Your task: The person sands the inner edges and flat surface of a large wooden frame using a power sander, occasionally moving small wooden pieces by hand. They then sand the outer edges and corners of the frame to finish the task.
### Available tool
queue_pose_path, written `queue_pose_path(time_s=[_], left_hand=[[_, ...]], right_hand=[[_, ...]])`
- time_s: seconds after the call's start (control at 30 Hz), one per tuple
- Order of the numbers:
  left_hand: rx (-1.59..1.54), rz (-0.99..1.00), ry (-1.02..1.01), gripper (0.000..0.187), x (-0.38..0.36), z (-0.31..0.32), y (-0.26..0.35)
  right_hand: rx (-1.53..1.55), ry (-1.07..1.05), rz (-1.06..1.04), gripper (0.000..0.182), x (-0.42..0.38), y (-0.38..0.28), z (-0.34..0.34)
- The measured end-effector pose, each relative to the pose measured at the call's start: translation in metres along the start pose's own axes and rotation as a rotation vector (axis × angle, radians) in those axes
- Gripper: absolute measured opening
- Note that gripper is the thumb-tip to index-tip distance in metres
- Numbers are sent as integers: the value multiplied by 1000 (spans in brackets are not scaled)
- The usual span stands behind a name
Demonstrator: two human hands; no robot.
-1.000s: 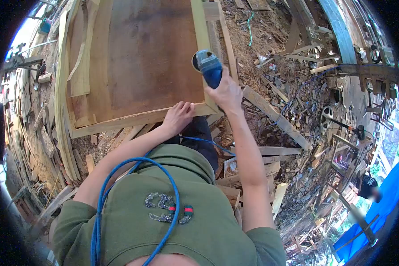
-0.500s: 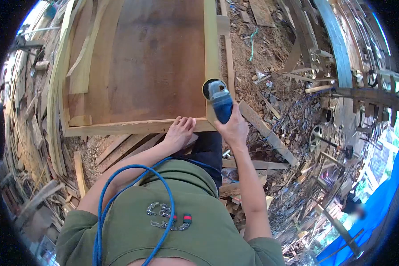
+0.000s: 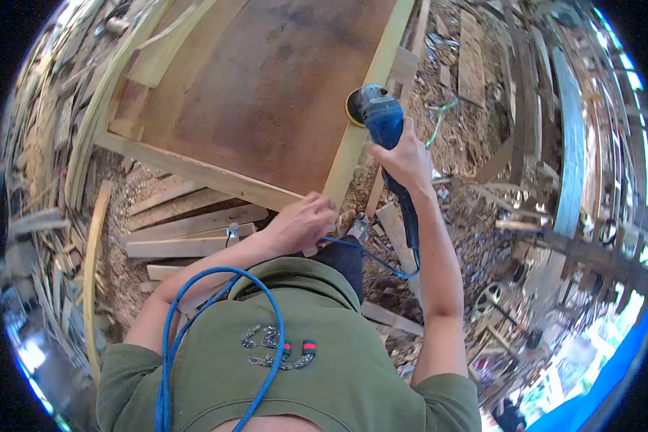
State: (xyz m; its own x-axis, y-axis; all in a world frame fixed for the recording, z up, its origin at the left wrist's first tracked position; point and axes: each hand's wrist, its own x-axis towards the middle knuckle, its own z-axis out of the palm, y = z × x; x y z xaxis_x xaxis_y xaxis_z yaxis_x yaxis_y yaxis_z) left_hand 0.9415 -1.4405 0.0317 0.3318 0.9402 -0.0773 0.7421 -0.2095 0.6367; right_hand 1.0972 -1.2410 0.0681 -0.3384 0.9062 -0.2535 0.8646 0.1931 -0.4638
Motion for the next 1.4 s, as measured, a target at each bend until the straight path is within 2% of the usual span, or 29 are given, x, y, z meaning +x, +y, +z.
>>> queue_pose_path(time_s=[0.03,0.07,0.1,0.17,0.2,0.23,0.3,0.33,0.37,0.43,0.47,0.57,0.6,0.73,0.9,1.03,1.1,1.13,1.17,1.23,1.27,1.37,1.4], left_hand=[[-365,-5,47,21,5,10,13],[-570,-153,-74,26,11,20,26],[-564,-164,-61,26,18,36,36],[-1399,-471,-53,35,33,70,57],[-1625,-516,133,29,38,72,77],[-1604,-501,137,29,42,79,85],[-2074,-547,372,37,50,104,92],[-2186,-418,266,47,41,131,77],[-2226,-403,210,51,37,118,85],[-2187,-757,587,64,47,104,118],[-2252,-814,688,60,48,110,123],[-2260,-812,771,58,49,111,126],[-2232,-823,789,52,53,110,124],[-2252,-718,873,40,81,112,118],[-2228,-657,895,42,140,88,102],[-2176,-646,923,44,199,70,75],[-2171,-686,902,47,238,61,57],[-2210,-626,894,49,256,45,55],[-2140,-671,970,51,272,31,56],[-2249,-652,873,51,302,30,36],[-2326,-560,944,48,317,30,28],[-2301,-503,1140,41,336,6,35],[-2389,-496,1121,37,340,5,34]], right_hand=[[15,-44,-12,73,-5,5,-5],[-17,-99,-74,75,-12,13,-9],[-36,-131,-109,77,-21,16,-12],[-60,-237,-173,71,-44,22,-21],[-67,-255,-241,72,-54,30,-18],[-72,-257,-304,72,-63,35,-17],[-71,-352,-370,75,-83,35,-24],[-80,-341,-432,77,-92,41,-15],[-94,-343,-499,79,-98,49,-7],[-141,-492,-522,81,-106,47,-15],[-144,-459,-594,82,-112,53,-9],[-135,-465,-607,82,-111,58,-5],[-151,-490,-615,82,-106,56,-9],[-198,-480,-721,81,-81,58,-13],[-191,-402,-756,79,-28,65,-28],[-177,-421,-708,78,30,64,-50],[-137,-351,-656,77,64,65,-61],[-176,-357,-630,76,80,61,-71],[-202,-383,-662,76,99,58,-77],[-140,-378,-593,68,129,58,-84],[-177,-392,-604,70,143,57,-89],[-182,-491,-681,73,180,54,-99],[-168,-507,-746,79,190,57,-99]])
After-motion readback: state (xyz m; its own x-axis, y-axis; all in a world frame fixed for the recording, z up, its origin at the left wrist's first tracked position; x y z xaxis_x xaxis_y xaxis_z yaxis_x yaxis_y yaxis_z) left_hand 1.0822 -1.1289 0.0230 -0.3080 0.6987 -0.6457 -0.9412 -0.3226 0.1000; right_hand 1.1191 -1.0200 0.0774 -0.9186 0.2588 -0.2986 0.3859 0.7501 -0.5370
